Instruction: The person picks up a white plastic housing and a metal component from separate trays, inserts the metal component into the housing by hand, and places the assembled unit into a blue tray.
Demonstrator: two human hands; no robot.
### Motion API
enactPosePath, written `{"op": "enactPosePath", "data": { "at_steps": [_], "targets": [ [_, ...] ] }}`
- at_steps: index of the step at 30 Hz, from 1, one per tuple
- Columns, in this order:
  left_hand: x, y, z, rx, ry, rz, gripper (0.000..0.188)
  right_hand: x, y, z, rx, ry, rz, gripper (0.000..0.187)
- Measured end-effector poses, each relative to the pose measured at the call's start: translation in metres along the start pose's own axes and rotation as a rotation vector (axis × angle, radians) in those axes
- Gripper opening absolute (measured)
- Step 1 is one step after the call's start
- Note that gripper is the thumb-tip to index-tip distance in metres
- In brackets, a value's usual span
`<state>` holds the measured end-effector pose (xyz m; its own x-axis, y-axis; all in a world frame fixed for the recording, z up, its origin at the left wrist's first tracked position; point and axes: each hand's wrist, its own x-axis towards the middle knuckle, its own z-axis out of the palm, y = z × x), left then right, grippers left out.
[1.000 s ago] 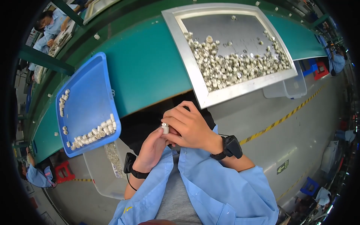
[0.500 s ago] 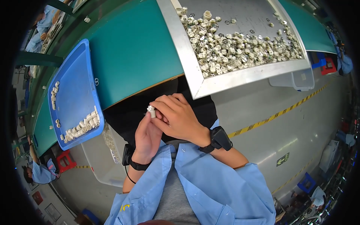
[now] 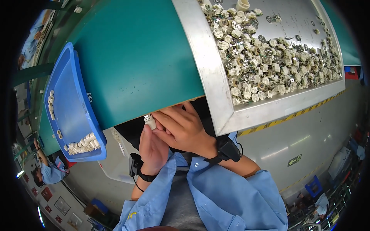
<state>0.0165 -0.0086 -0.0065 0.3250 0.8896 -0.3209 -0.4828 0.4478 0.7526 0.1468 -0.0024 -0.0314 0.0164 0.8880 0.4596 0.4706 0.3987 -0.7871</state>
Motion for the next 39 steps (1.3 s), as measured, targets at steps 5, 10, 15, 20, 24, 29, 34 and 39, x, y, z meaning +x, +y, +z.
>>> {"op": "enactPosePath", "data": {
  "at_steps": [5, 10, 15, 20, 24, 29, 34, 39],
  "targets": [
    [0.002, 0.002, 0.005, 0.009, 0.061, 0.008, 0.037, 0.001, 0.002, 0.003, -0.021, -0.040, 0.015, 0.041],
    [0.003, -0.004, 0.004, 0.033, 0.096, 0.044, 0.037, -0.002, 0.004, 0.008, -0.095, -0.070, 0.057, 0.037],
    [0.002, -0.002, 0.001, 0.066, 0.089, -0.009, 0.038, -0.001, 0.008, 0.009, -0.095, -0.101, 0.056, 0.035],
    [-0.003, -0.001, -0.007, 0.078, 0.079, -0.061, 0.038, -0.007, 0.015, 0.018, -0.165, -0.068, -0.027, 0.033],
    [-0.003, -0.003, -0.020, 0.132, -0.013, -0.065, 0.040, -0.009, 0.019, 0.019, -0.170, -0.062, -0.019, 0.031],
    [0.002, 0.004, -0.027, 0.260, -0.078, -0.051, 0.037, -0.006, 0.015, 0.020, -0.221, -0.061, -0.040, 0.029],
    [0.007, 0.003, -0.021, 0.203, -0.074, -0.058, 0.032, -0.005, 0.010, 0.020, -0.233, -0.107, 0.030, 0.029],
    [0.009, 0.002, -0.015, 0.118, -0.016, 0.015, 0.029, -0.001, -0.002, 0.013, -0.183, -0.199, 0.097, 0.032]
  ]
}}
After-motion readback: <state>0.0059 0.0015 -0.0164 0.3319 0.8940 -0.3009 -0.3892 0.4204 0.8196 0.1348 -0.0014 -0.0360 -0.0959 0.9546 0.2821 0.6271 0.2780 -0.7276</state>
